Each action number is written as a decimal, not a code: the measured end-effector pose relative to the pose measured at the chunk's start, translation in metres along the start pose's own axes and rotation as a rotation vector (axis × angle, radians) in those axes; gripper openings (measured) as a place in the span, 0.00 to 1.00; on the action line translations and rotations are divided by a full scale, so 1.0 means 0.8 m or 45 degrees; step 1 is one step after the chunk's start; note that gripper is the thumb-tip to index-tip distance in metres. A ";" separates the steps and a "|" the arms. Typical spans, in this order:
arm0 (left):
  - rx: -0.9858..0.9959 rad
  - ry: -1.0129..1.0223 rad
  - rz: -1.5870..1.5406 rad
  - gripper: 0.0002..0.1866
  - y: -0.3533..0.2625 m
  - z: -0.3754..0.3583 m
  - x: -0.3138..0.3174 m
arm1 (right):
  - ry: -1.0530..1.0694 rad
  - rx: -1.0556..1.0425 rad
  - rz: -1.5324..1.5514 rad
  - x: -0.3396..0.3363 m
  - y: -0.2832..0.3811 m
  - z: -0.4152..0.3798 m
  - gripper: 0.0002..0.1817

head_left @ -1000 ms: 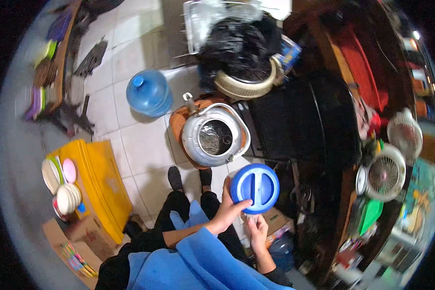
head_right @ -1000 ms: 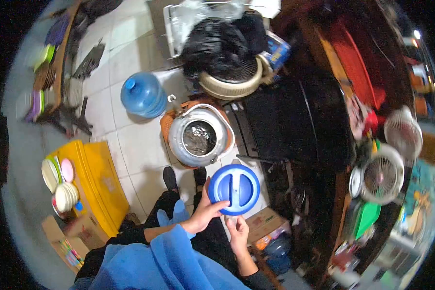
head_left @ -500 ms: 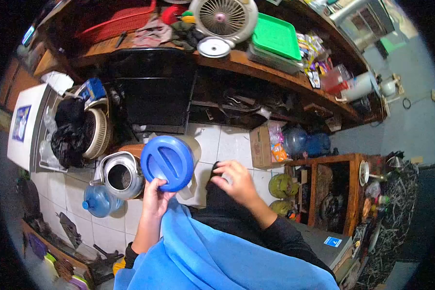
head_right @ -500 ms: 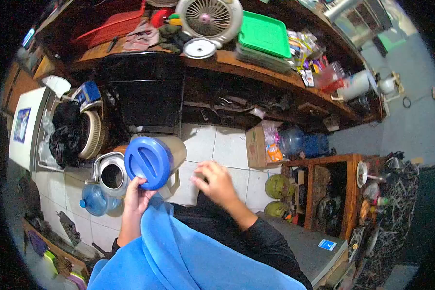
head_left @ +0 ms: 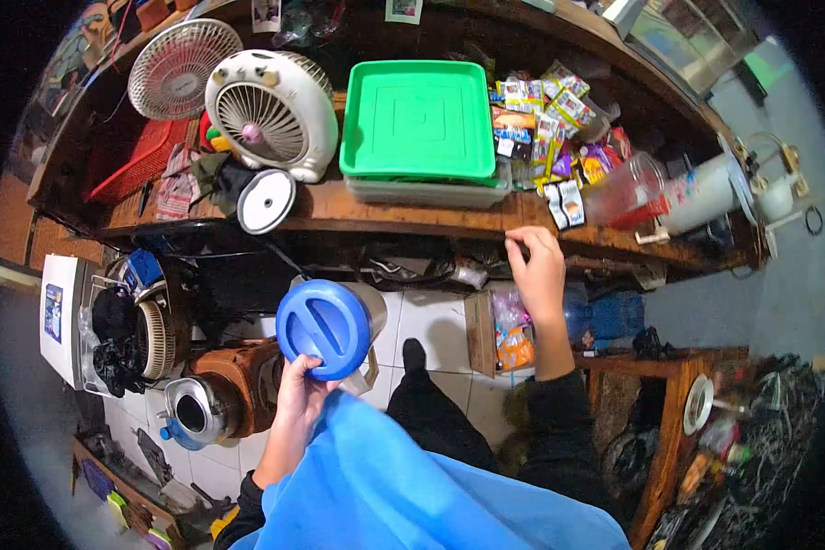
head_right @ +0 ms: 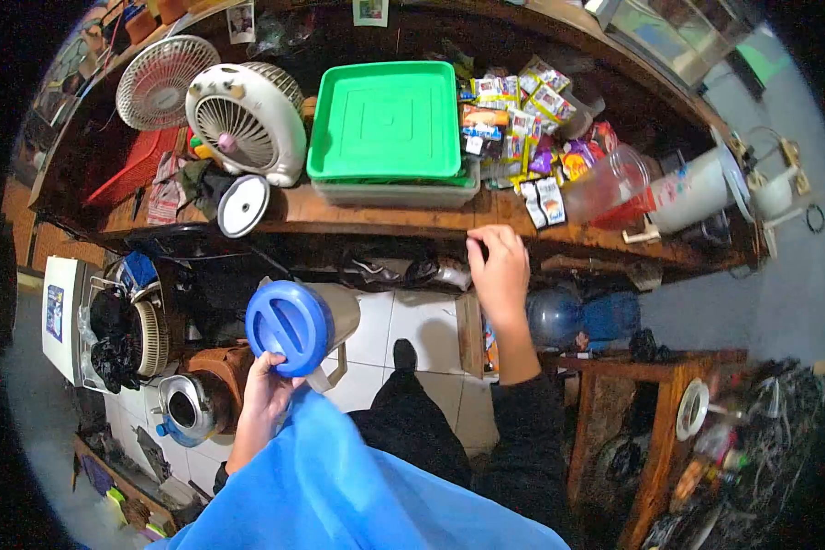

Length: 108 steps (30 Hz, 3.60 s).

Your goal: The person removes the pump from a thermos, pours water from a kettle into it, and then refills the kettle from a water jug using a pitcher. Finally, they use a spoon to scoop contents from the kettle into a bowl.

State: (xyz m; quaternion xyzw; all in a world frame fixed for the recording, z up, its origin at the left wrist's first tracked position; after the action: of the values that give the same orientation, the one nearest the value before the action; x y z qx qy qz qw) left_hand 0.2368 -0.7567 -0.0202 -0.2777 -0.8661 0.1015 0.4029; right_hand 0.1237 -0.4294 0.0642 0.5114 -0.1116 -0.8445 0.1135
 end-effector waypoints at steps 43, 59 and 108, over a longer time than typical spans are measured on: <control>0.534 -0.408 -0.523 0.19 0.024 -0.090 -0.032 | 0.688 -0.632 0.356 0.058 0.101 0.127 0.08; 0.944 -0.914 -0.894 0.33 -0.016 -0.273 -0.375 | 0.660 -1.559 0.545 0.231 0.614 -0.261 0.07; 0.690 -0.842 -0.818 0.50 -0.022 -0.235 -0.508 | 0.710 -2.913 -0.243 0.475 0.782 -0.435 0.05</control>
State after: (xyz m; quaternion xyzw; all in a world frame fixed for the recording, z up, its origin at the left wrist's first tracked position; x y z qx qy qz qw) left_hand 0.5835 -1.0090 -0.1511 0.1621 -0.9310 0.2752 0.1766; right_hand 0.3100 -1.1647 -0.2215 0.2854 0.7770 -0.3175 0.4626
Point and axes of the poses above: each hand's wrist, its own z-axis towards the middle knuckle, its own x-axis out of the palm, y = z × x, the point moved 3 cm from there along z, towards the middle knuckle, and after that the axes turned 11 degrees about -z, right-handed, at the moved point
